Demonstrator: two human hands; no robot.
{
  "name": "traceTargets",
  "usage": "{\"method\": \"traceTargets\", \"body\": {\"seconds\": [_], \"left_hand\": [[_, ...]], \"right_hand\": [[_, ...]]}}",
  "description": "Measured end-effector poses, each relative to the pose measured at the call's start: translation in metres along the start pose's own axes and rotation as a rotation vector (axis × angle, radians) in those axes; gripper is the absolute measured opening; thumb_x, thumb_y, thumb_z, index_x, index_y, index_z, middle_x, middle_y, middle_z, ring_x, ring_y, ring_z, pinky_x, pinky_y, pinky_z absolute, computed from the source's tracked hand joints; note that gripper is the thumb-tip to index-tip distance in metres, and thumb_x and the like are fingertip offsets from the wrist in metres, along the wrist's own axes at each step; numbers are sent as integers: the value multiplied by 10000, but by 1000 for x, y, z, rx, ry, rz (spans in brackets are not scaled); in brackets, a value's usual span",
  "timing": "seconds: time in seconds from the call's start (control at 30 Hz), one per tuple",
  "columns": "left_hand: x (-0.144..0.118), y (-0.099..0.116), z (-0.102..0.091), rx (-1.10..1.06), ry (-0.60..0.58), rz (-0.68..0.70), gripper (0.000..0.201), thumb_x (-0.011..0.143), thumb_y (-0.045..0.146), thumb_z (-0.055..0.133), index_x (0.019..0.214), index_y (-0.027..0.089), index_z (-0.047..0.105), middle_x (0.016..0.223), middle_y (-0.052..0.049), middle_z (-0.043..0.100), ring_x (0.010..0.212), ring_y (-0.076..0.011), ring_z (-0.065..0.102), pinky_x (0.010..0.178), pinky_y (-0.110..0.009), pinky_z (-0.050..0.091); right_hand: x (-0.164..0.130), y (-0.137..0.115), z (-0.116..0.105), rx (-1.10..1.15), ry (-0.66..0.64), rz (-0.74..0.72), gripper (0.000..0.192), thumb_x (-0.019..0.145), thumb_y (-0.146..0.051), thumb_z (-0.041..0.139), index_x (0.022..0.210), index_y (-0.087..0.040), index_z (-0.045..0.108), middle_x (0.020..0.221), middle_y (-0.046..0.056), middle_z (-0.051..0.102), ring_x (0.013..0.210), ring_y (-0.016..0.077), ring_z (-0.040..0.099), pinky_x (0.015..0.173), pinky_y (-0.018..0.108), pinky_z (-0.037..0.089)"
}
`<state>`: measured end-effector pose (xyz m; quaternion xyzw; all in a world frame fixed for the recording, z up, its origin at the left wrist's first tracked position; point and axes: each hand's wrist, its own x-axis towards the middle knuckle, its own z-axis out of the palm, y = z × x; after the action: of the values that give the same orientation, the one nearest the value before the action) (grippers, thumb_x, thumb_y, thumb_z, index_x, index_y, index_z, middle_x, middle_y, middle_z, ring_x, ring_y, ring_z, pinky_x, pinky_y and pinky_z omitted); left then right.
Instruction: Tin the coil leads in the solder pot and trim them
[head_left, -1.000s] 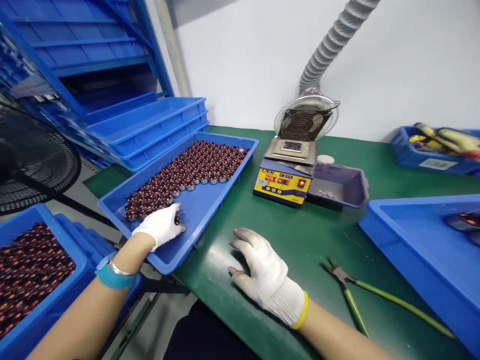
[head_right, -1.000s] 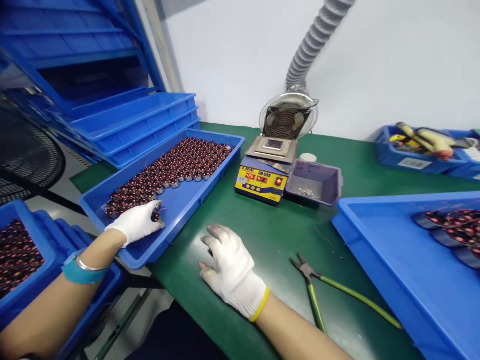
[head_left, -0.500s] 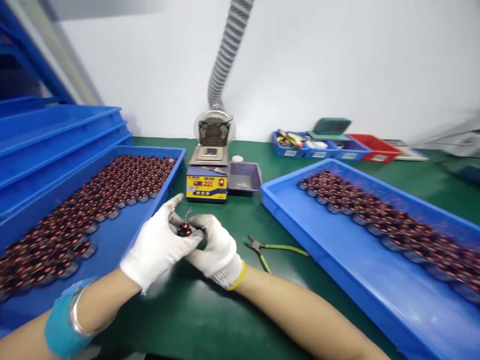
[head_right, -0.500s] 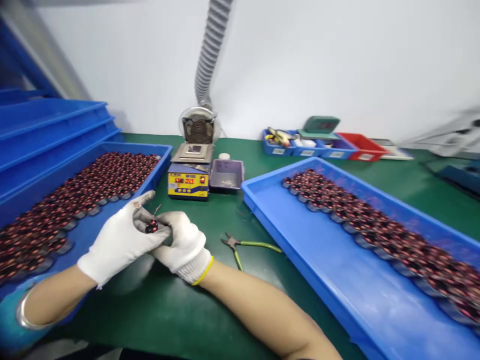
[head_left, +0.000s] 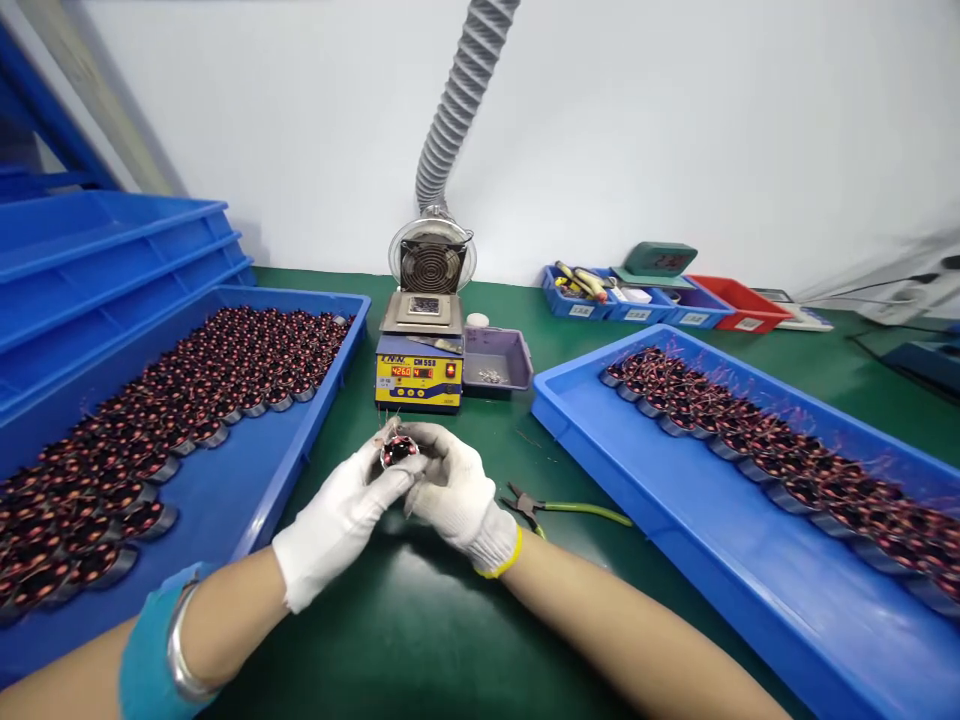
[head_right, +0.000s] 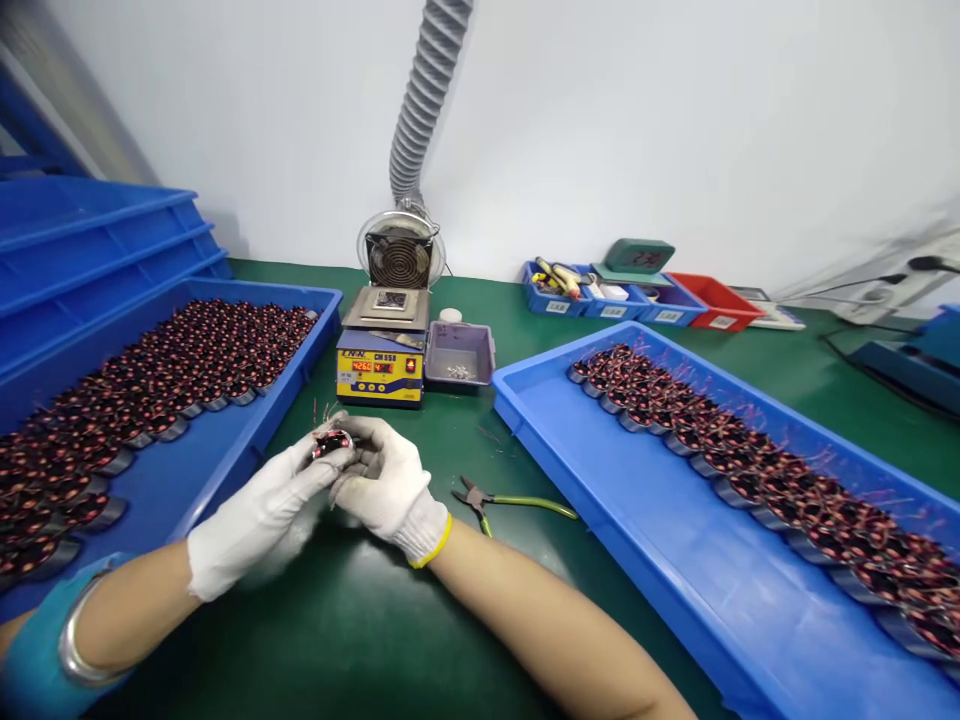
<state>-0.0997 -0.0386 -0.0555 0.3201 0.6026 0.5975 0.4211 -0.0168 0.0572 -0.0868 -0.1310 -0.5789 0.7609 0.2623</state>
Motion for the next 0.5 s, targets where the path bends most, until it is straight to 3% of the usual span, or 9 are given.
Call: {"method": "traceTargets", "body": {"seconds": [0.2,0.3,0.4,0.5], "left_hand": [[-2,3,-2,-56,-54,-40,771,744,402,667,1408,207,328,1307,-81,557,1201,-261,512,1021,-391,416],[-3,9,-5,-14,-60,-37,751,746,444,651,1396,206,360,1334,-79,537,1207,-261,509,1033,-379,402],[-2,8,-10,44,4,31,601,834,494,518,1365,227,427,1424,-28,445,1322,-223,376,1113,-330,286],[0,4,-13,114,41,58,555,862,497,469,1331,200,477,1409,-23,465,1331,-216,361,1123,-338,268]], "right_hand": [[-4,-5,3,-315,94,-181,315,571,-161,654,879,-208,609,940,33,654,824,186,640,737,295,546],[-5,-9,3,-247,35,-104,325,587,-170,671,903,-214,611,892,22,655,803,187,640,728,301,544],[-7,-9,4,-119,-25,-2,372,592,-201,711,945,-213,597,903,23,647,821,191,639,745,312,538],[-9,-5,6,-89,-30,-5,399,576,-211,744,947,-203,597,903,26,639,832,189,629,761,310,527]]}}
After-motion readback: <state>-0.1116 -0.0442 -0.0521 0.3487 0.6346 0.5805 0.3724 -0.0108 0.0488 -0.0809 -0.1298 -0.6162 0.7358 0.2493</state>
